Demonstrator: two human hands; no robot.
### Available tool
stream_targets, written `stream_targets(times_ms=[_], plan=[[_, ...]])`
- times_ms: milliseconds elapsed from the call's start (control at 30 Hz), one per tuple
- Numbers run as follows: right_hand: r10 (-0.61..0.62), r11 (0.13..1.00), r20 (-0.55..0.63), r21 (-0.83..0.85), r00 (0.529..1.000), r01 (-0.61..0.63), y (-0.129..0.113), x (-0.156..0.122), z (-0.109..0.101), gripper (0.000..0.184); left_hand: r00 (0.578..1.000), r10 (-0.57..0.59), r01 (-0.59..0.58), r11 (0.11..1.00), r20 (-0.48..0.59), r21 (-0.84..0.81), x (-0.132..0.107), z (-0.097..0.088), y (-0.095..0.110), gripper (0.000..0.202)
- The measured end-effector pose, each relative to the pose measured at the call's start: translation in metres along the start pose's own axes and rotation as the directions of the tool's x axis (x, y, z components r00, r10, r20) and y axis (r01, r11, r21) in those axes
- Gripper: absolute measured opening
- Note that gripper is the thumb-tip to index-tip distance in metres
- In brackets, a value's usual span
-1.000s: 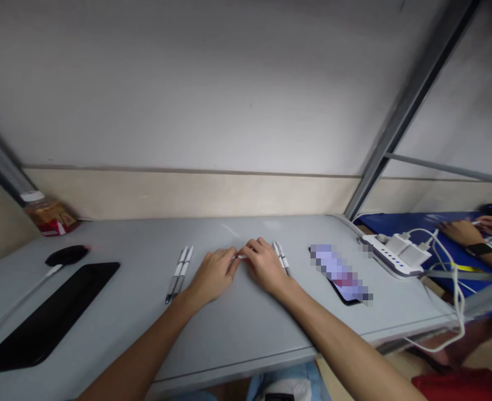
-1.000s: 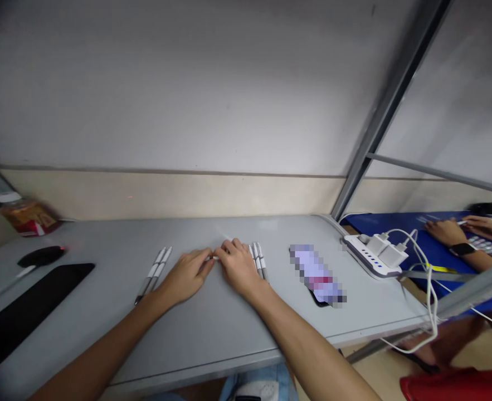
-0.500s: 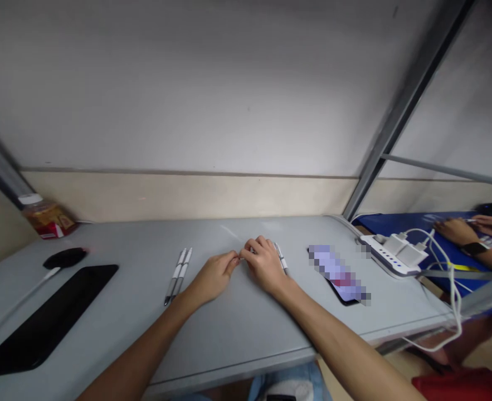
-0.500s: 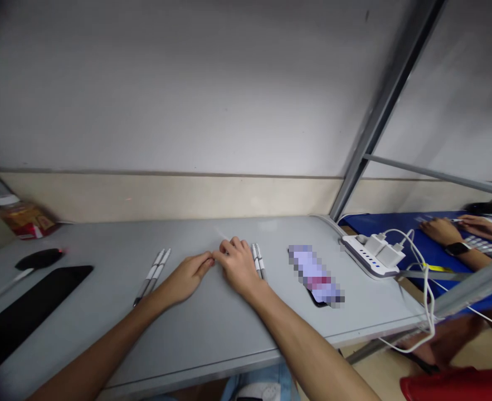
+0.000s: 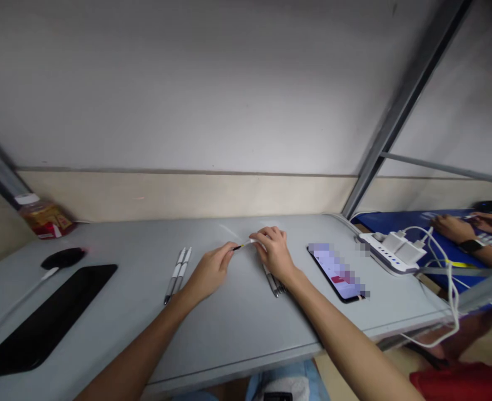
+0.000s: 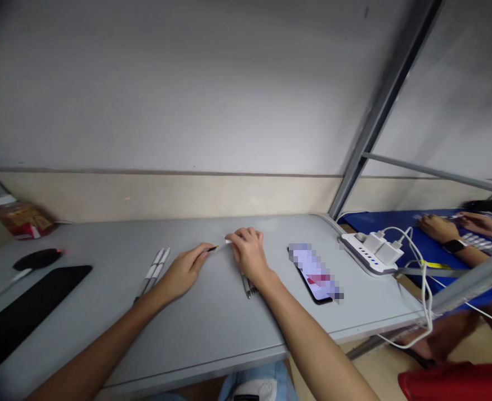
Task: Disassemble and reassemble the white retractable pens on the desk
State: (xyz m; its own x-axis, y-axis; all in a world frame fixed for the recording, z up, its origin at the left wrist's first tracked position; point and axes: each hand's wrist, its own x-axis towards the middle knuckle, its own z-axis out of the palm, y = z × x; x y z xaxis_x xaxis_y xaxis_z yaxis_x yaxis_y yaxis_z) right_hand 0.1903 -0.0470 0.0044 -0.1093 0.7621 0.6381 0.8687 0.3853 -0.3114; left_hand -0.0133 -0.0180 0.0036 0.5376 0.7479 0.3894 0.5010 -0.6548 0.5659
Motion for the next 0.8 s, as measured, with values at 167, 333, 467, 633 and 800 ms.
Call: stream_targets(times_ms=[167, 333, 467, 633, 800], plan=[[0.112, 0.965, -0.051, 0.243, 0.992, -0.097, 0.004, 0.007, -0.006, 0.032, 1.000, -0.018, 0.019, 0.999, -0.004, 0.035, 0.002, -0.003, 0.000, 0.031], [0.144, 0.976, 0.008, 0.166, 0.990, -0.143, 0.003, 0.006, -0.009, 0.029, 1.000, -0.019, 0.020, 0.998, -0.022, 0.057, 0.003, -0.001, 0.000, 0.031], [0.112, 0.986, 0.081, 0.112, 0.990, -0.121, 0.003, 0.003, -0.007, 0.028, 1.000, -0.022, 0.022, 0.998, 0.004, 0.067, 0.003, -0.001, 0.000, 0.030], [0.047, 0.995, 0.136, 0.086, 0.990, -0.059, 0.000, 0.002, -0.007, 0.018, 1.000, 0.001, -0.004, 0.996, 0.025, 0.089, 0.001, -0.001, -0.001, 0.029], [-0.062, 0.998, 0.199, 0.019, 0.978, 0.059, -0.010, 0.000, -0.009, 0.020, 0.999, 0.008, -0.012, 0.992, 0.035, 0.127, 0.000, 0.001, 0.002, 0.029]])
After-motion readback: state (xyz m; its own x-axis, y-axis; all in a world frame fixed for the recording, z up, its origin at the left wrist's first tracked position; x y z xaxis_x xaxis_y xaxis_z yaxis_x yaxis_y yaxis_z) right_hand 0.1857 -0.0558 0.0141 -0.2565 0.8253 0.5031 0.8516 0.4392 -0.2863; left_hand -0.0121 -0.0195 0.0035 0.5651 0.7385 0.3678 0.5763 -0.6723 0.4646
